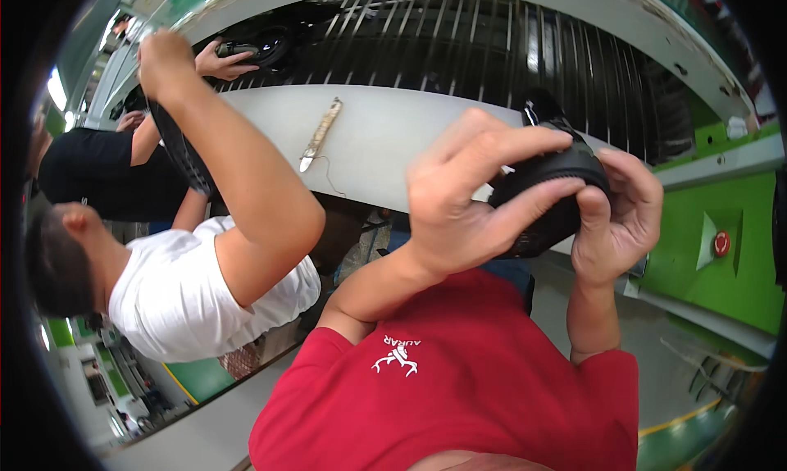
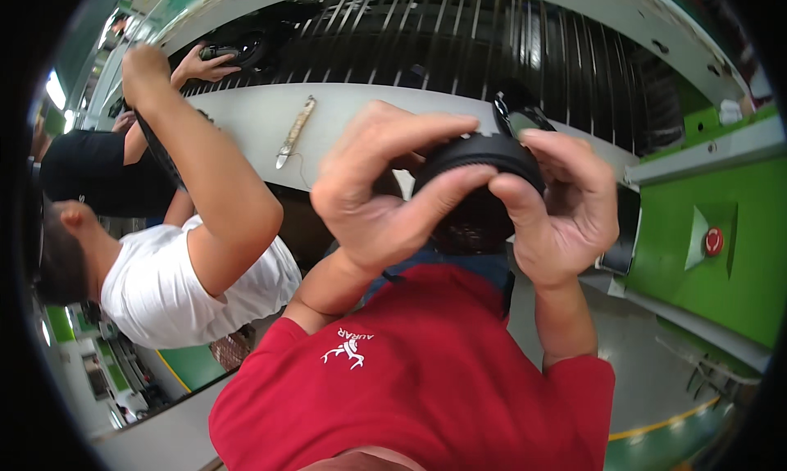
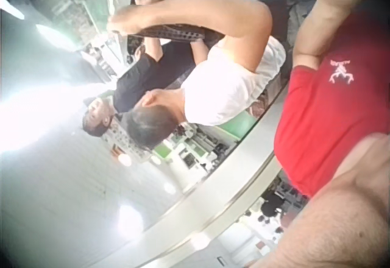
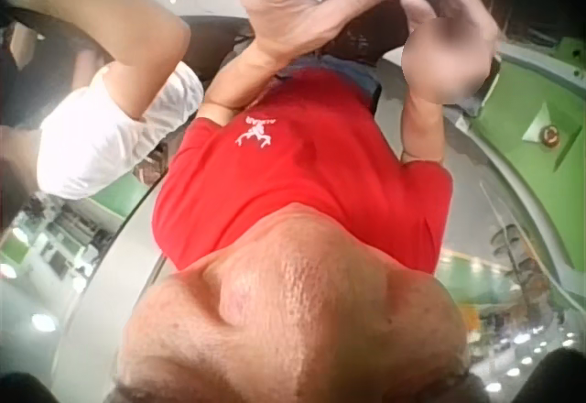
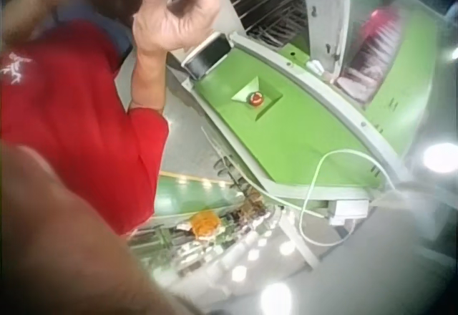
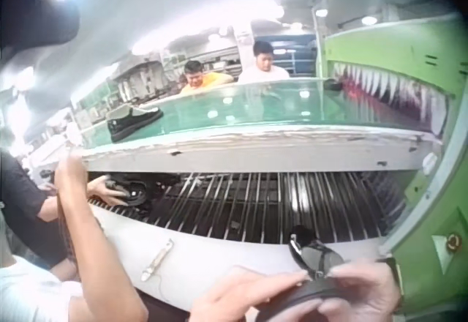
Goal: The person picks up black shoes from a conveyor belt and wipes them with a blue tool. They inspect the shoes by turning them over and checking the soles and straps. The person then places the shoes back onto the moving conveyor belt. This process is repeated for multiple shoes throughout the video.
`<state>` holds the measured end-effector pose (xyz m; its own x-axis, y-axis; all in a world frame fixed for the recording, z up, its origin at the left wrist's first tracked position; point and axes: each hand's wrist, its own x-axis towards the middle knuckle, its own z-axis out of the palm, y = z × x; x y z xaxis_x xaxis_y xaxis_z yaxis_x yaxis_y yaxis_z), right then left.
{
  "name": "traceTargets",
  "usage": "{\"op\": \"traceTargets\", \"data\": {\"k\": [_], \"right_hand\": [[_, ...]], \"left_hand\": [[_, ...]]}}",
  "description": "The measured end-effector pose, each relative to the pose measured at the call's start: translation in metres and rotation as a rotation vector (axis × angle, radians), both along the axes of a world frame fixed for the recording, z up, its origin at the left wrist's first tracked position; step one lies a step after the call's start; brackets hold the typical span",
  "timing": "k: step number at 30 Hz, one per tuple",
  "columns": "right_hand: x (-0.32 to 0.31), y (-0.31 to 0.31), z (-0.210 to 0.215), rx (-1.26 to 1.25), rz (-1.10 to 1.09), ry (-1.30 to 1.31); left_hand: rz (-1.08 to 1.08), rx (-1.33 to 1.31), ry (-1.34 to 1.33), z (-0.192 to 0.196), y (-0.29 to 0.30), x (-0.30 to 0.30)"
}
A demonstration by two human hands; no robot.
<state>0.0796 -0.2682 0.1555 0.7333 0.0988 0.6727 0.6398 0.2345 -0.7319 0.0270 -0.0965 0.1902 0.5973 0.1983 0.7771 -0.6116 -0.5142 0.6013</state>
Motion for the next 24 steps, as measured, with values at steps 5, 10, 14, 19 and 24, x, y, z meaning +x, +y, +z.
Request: {"op": "traceTargets", "data": {"k": [5,10,14,19,24], "right_hand": [[0.002,-0.01,0.005,0.094,0.227,0.185],[0.02,-0.017,0.01,0.057,0.258,0.301],[0.072,-0.049,0.008,-0.15,-0.036,0.314],[0.137,-0.109,-0.068,-0.844,-0.281,0.525],[0.114,-0.075,-0.085,-1.093,-0.119,0.557]], "left_hand": [[-0.273,-0.155,0.206,0.013,0.009,0.003],[-0.391,-0.366,0.314,0.003,0.005,0.032],[-0.225,-0.466,0.37,-0.027,0.022,0.066],[-0.048,-0.617,0.454,-0.088,0.07,0.114],[-0.018,-0.565,0.44,-0.113,0.081,0.125]]}}
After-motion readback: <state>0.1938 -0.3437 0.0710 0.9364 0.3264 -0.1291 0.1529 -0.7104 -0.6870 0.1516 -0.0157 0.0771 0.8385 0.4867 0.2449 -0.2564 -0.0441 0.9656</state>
